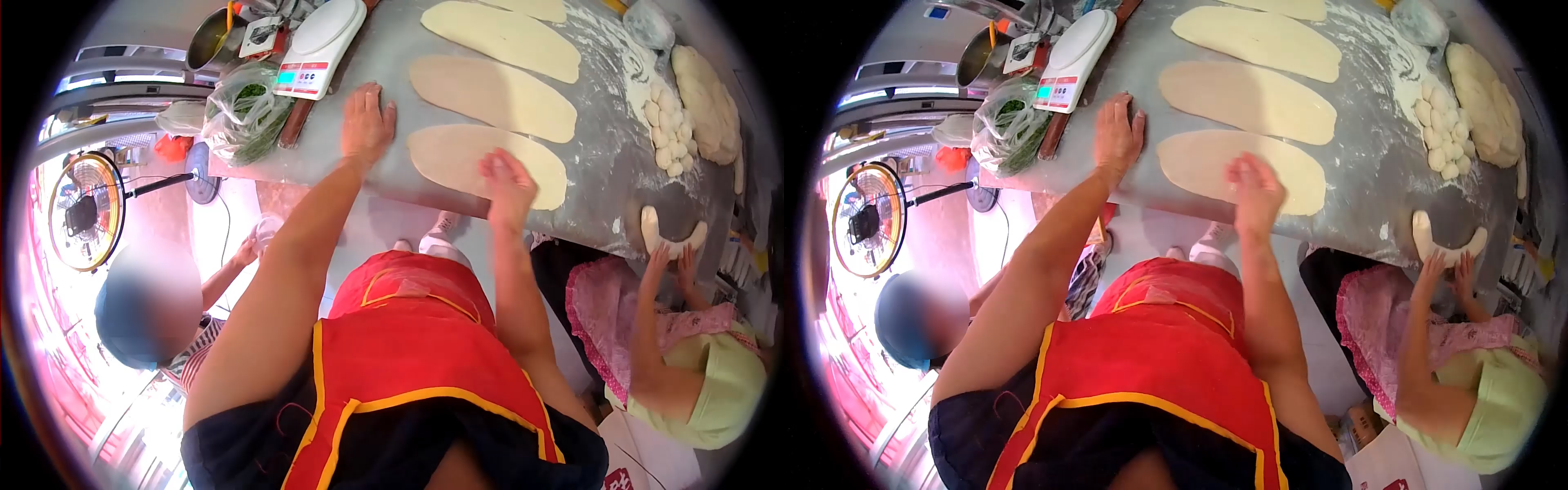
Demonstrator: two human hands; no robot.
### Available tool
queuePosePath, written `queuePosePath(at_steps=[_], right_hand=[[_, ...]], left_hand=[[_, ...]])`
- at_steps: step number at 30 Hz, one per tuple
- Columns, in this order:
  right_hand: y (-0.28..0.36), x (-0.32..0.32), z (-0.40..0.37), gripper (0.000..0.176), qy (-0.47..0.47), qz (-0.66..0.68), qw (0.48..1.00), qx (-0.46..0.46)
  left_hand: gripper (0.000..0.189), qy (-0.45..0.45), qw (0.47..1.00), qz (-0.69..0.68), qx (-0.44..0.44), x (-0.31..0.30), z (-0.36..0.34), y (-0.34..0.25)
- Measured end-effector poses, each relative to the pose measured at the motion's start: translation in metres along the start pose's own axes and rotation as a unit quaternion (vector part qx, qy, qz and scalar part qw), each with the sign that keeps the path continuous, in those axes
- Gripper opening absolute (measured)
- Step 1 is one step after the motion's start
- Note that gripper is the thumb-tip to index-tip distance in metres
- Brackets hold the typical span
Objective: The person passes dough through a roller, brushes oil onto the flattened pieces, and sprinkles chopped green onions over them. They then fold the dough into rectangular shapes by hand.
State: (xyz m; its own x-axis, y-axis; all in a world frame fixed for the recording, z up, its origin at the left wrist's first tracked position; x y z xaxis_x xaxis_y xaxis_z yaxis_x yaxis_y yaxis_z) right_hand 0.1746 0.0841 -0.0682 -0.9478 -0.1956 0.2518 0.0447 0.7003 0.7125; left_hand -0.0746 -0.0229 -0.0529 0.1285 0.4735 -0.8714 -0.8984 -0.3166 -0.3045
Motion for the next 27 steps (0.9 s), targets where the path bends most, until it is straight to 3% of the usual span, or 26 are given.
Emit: queuePosePath(at_steps=[3, 4, 8, 11, 14, 17, 23, 27], right_hand=[[0.03, -0.055, 0.024, 0.018, -0.113, 0.041, 0.993, -0.022], [0.04, -0.07, 0.038, 0.018, -0.105, 0.064, 0.992, -0.037], [0.072, -0.037, 0.064, 0.018, -0.074, 0.116, 0.984, -0.11], [0.068, 0.033, 0.06, 0.022, 0.021, -0.029, 0.998, -0.059], [0.086, 0.009, 0.084, 0.024, -0.054, 0.013, 0.997, -0.058], [0.097, 0.002, 0.121, 0.024, -0.064, 0.065, 0.995, -0.041], [0.131, 0.144, 0.162, 0.024, 0.134, 0.039, 0.99, 0.019], [0.142, 0.249, 0.199, 0.021, 0.179, -0.006, 0.984, 0.014]], left_hand=[[0.037, -0.008, 1.0, -0.011, -0.005, -0.003, 0.004, -0.001], [0.037, -0.007, 1.0, -0.017, -0.011, -0.003, 0.003, -0.002], [0.036, -0.007, 1.0, -0.015, -0.011, -0.005, 0.004, -0.002], [0.038, 0.006, 1.0, -0.021, -0.02, -0.005, 0.006, -0.002], [0.04, 0.016, 0.999, -0.031, -0.029, -0.003, 0.004, -0.001], [0.043, 0.016, 0.999, -0.034, -0.04, 0.001, 0.004, 0.004], [0.045, 0.007, 0.996, -0.075, -0.044, -0.014, 0.008, 0.002], [0.046, 0.013, 0.998, -0.055, -0.031, -0.017, 0.011, 0.002]])
Point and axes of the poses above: each hand's wrist, its own z-axis towards the middle knuckle, its own x-axis out of the palm, y = z × x, the point moved 6 cm from there along z, towards the middle knuckle, and after that the axes turned 15 degrees about x, right-handed, at the moved point
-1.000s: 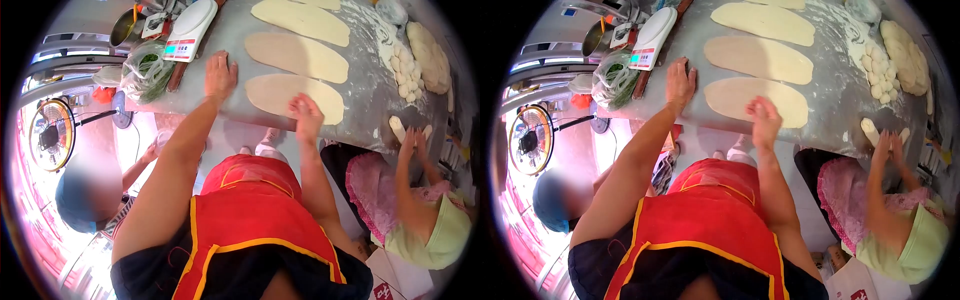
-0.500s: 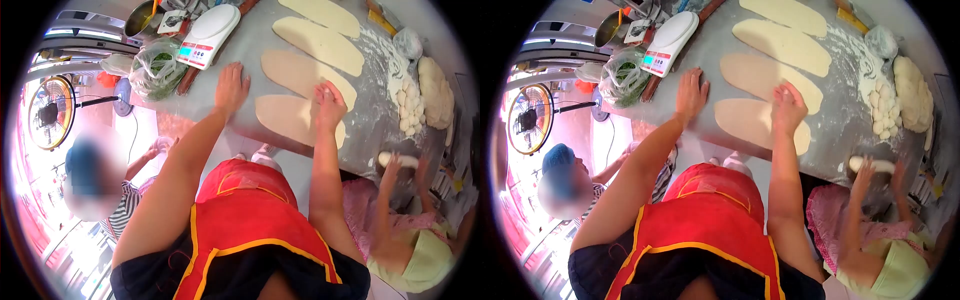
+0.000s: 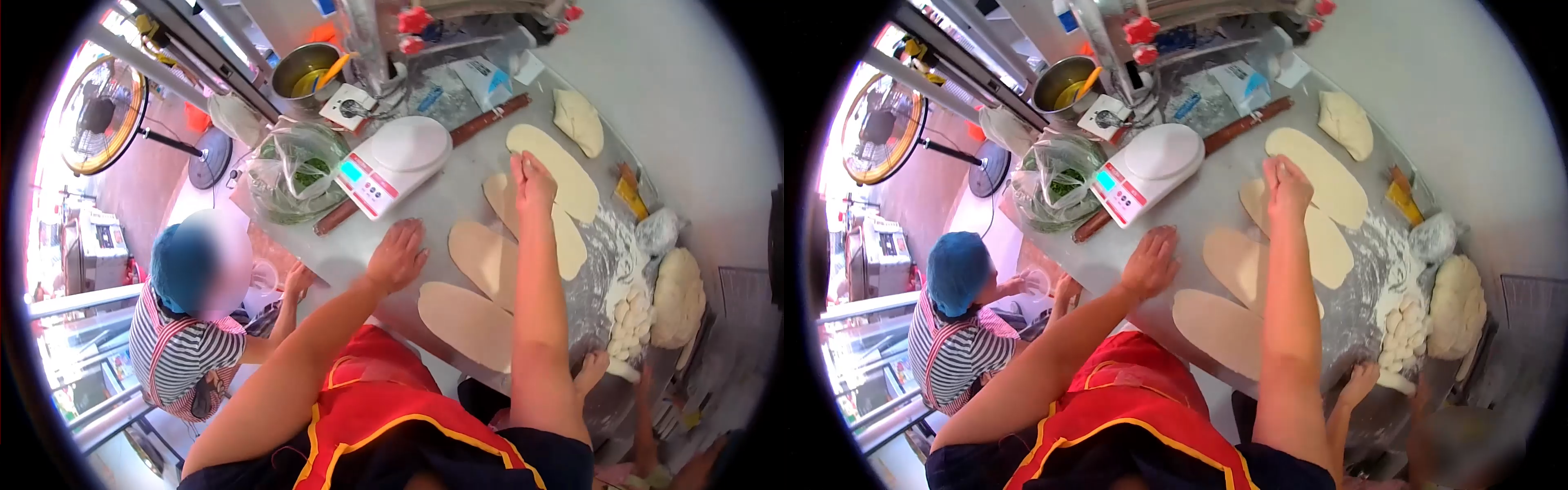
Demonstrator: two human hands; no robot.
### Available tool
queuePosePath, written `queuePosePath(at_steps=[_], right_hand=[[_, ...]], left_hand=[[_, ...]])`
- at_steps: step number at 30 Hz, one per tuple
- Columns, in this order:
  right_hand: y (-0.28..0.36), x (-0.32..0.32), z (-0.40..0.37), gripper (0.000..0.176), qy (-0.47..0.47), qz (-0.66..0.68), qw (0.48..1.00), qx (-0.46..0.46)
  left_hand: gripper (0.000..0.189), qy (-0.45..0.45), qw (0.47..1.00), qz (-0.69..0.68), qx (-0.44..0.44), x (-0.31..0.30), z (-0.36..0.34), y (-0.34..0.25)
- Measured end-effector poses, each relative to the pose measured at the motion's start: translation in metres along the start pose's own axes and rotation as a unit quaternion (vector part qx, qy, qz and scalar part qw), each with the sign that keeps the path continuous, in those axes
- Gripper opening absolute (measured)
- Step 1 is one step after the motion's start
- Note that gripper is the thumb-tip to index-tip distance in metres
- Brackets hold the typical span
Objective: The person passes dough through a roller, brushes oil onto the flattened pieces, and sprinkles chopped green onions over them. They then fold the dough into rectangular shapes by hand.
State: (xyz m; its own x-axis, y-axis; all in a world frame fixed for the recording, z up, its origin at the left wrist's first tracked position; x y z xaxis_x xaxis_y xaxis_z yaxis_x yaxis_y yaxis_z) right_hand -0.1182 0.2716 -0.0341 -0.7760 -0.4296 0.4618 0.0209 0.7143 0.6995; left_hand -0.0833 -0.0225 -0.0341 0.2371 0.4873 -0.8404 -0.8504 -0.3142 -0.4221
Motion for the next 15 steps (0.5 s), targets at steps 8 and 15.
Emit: queuePosePath(at_steps=[8, 15], right_hand=[[0.04, 0.091, 0.192, 0.009, 0.093, -0.226, 0.968, -0.063], [0.061, 0.088, 0.126, 0.029, 0.101, -0.323, 0.941, 0.01]], left_hand=[[0.047, 0.042, 0.998, -0.037, -0.019, 0.003, -0.011, 0.001], [0.054, 0.03, 1.0, 0.009, 0.002, -0.029, -0.005, -0.016]])
Point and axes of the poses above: each hand's wrist, its own z-axis towards the middle knuckle, its own x-axis out of the palm, y = z × x, the point moved 6 cm from there along z, towards the middle knuckle, and after that the axes turned 15 degrees about x, right-handed, at the moved point
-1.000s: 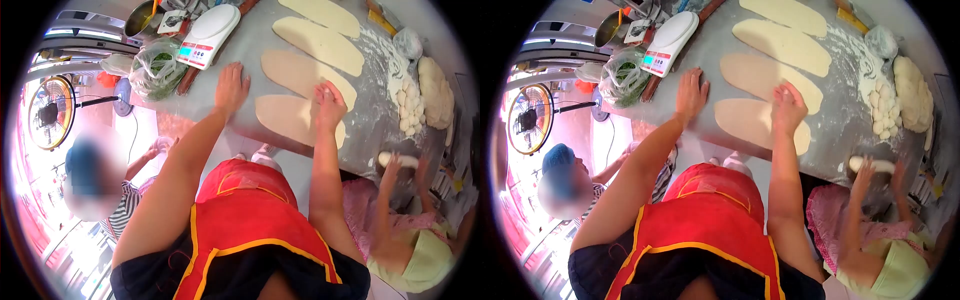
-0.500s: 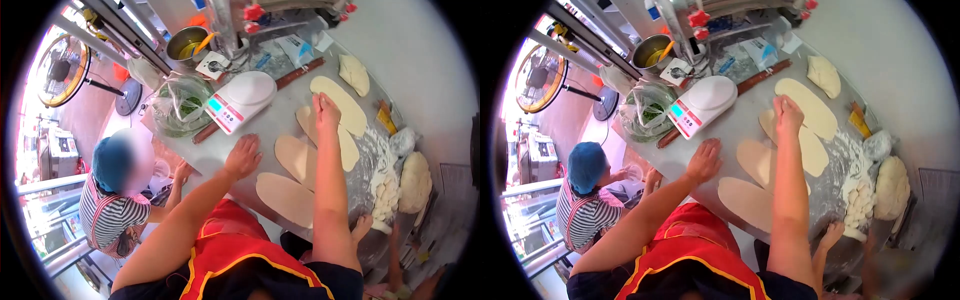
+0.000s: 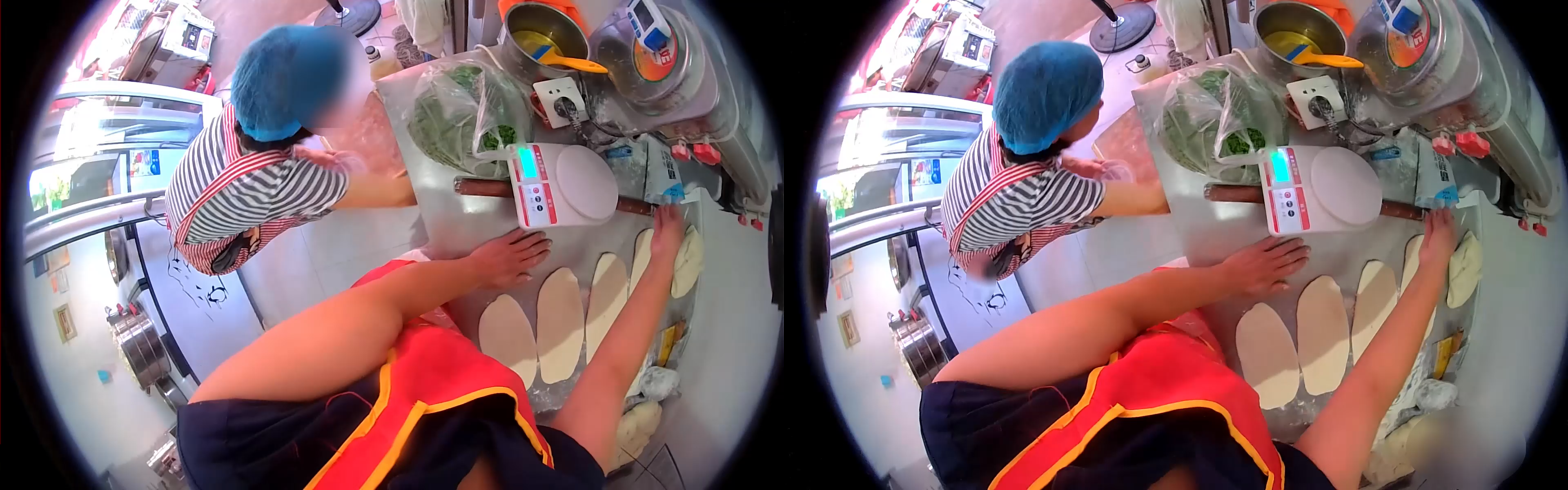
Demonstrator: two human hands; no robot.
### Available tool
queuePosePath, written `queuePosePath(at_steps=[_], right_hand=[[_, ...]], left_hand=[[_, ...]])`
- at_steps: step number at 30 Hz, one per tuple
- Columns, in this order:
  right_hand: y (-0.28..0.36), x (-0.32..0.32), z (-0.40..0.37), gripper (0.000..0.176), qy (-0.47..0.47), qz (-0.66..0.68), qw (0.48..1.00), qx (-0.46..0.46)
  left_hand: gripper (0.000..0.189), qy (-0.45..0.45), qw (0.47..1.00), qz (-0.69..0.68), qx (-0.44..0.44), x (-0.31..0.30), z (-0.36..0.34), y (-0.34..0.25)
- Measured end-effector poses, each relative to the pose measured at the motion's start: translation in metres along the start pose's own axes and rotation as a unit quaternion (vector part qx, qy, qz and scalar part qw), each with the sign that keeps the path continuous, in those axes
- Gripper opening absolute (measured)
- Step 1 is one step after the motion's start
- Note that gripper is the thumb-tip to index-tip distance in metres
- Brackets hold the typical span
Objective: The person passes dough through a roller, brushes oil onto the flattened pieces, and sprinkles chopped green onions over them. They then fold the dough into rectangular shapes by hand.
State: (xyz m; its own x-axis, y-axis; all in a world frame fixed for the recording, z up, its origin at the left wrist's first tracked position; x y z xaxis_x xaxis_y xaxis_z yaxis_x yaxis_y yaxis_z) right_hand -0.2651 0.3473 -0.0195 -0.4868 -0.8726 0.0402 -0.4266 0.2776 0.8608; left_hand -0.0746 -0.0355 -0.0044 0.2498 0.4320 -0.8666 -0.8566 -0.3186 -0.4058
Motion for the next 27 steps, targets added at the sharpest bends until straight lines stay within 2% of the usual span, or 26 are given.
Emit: queuePosePath(at_steps=[2, 4, 7, 9, 11, 13, 16, 19, 20, 21, 22, 23, 24, 27], right_hand=[[-0.009, -0.007, -0.063, 0.043, -0.051, -0.015, 0.999, -0.007], [-0.028, -0.012, -0.131, 0.047, -0.05, 0.003, 0.999, 0.0], [-0.064, -0.03, -0.215, 0.05, -0.088, -0.06, 0.994, -0.011], [-0.09, -0.041, -0.258, 0.044, -0.105, -0.011, 0.994, -0.018], [-0.122, -0.054, -0.284, 0.035, -0.114, 0.022, 0.993, -0.005], [-0.136, -0.054, -0.313, 0.032, -0.111, 0.024, 0.994, 0.007], [-0.149, -0.045, -0.333, 0.035, -0.096, 0.082, 0.992, 0.028], [-0.144, 0.002, -0.343, 0.05, -0.034, 0.07, 0.997, -0.018], [-0.142, 0.012, -0.34, 0.056, -0.02, 0.064, 0.997, -0.032], [-0.13, 0.02, -0.34, 0.058, -0.001, 0.104, 0.994, 0.024], [-0.117, 0.027, -0.34, 0.06, 0.014, 0.145, 0.986, 0.08], [-0.123, 0.025, -0.333, 0.061, -0.013, -0.01, 1.0, 0.008], [-0.13, 0.023, -0.327, 0.063, -0.062, -0.159, 0.983, -0.064], [-0.172, -0.034, -0.275, 0.064, -0.144, -0.262, 0.954, 0.031]], left_hand=[[0.057, 0.017, 1.0, -0.002, -0.015, 0.003, -0.002, 0.0], [0.06, 0.046, 0.999, 0.007, -0.028, 0.003, 0.0, -0.002], [0.062, 0.1, 0.994, 0.026, -0.026, 0.007, 0.002, -0.002], [0.061, 0.099, 0.994, 0.052, -0.021, 0.004, 0.006, -0.003], [0.06, 0.042, 0.996, 0.079, 0.001, 0.009, 0.004, 0.0], [0.059, 0.016, 0.999, 0.045, -0.025, 0.014, 0.009, 0.005], [0.056, -0.12, 0.983, -0.087, -0.104, 0.021, 0.038, -0.011], [0.052, -0.177, 0.896, -0.341, -0.222, 0.058, 0.083, -0.038], [0.052, -0.161, 0.861, -0.386, -0.289, 0.06, 0.095, -0.054], [0.054, -0.197, 0.837, -0.434, -0.268, 0.1, 0.097, -0.057], [0.056, -0.23, 0.808, -0.482, -0.249, 0.166, 0.091, -0.05], [0.057, -0.202, 0.69, -0.643, -0.265, 0.171, 0.106, -0.064], [0.059, -0.168, 0.548, -0.761, -0.305, 0.173, 0.118, -0.081], [0.061, -0.083, 0.502, -0.796, -0.327, 0.132, 0.132, -0.111]])
Point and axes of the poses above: each hand's wrist, its own z-axis towards the middle knuckle, its own x-axis out of the palm, y = z × x, the point moved 6 cm from there along z, towards the middle knuckle, and after that the axes turned 15 degrees about x, right-handed, at the moved point
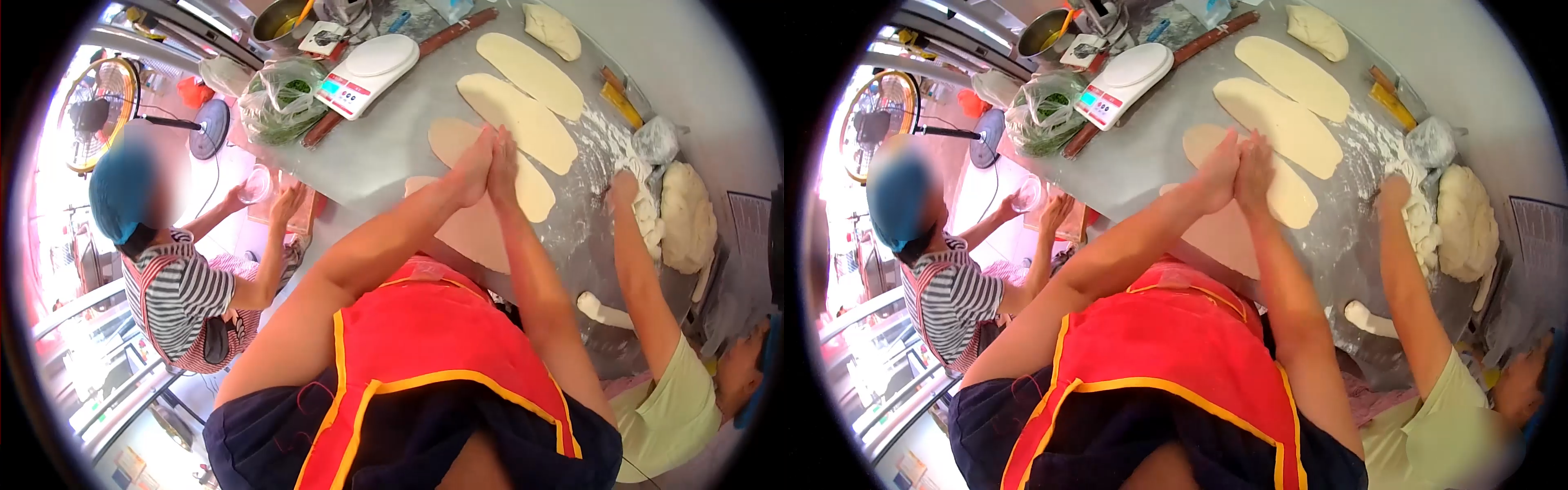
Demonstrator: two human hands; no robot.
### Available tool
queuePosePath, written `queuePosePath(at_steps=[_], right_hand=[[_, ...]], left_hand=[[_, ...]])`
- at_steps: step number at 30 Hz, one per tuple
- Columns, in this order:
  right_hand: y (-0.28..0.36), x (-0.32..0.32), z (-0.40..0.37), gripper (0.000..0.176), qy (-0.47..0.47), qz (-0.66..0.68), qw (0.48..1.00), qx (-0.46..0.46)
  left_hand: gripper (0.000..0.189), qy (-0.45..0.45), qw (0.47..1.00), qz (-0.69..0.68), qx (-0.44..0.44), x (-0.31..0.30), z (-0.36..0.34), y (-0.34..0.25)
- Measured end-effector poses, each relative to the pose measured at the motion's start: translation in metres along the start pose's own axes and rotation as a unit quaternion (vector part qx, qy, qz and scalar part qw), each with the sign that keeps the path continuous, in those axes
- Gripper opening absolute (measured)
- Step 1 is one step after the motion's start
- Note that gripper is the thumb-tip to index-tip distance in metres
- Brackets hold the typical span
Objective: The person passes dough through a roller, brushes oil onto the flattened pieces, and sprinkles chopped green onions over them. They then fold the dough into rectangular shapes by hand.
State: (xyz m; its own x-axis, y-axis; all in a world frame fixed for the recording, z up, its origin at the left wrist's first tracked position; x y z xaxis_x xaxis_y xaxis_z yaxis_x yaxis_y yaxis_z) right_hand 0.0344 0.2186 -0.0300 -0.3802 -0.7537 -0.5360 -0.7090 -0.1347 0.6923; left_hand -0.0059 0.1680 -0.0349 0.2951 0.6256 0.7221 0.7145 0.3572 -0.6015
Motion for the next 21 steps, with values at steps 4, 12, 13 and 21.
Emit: queuePosePath(at_steps=[4, 12, 13, 21], right_hand=[[-0.041, -0.005, 0.04, 0.067, -0.046, 0.111, 0.993, 0.013], [0.067, 0.053, 0.031, 0.051, 0.224, 0.342, 0.912, -0.021], [0.075, 0.051, 0.041, 0.049, 0.222, 0.297, 0.927, -0.055], [0.189, 0.238, 0.032, 0.028, 0.169, -0.085, 0.885, -0.425]], left_hand=[[0.059, 0.038, 0.94, 0.335, 0.044, 0.01, 0.004, -0.038], [0.043, -0.045, 0.714, 0.647, 0.264, -0.126, -0.003, -0.033], [0.039, -0.062, 0.714, 0.653, 0.245, -0.135, -0.01, -0.04], [0.03, -0.304, 0.562, 0.668, 0.382, -0.245, -0.119, -0.164]])
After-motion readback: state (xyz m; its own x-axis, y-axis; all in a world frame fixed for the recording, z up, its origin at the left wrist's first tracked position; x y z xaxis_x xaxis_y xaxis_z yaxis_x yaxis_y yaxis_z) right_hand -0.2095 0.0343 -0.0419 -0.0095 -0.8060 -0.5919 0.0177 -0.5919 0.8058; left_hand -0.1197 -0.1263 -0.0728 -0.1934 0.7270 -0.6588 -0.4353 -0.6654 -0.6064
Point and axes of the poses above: each hand's wrist, its own z-axis towards the middle knuckle, its own x-axis out of the palm, y = z × x, the point moved 6 cm from there along z, towards the middle knuckle, and after that the axes turned 15 degrees about x, right-handed, at the moved point
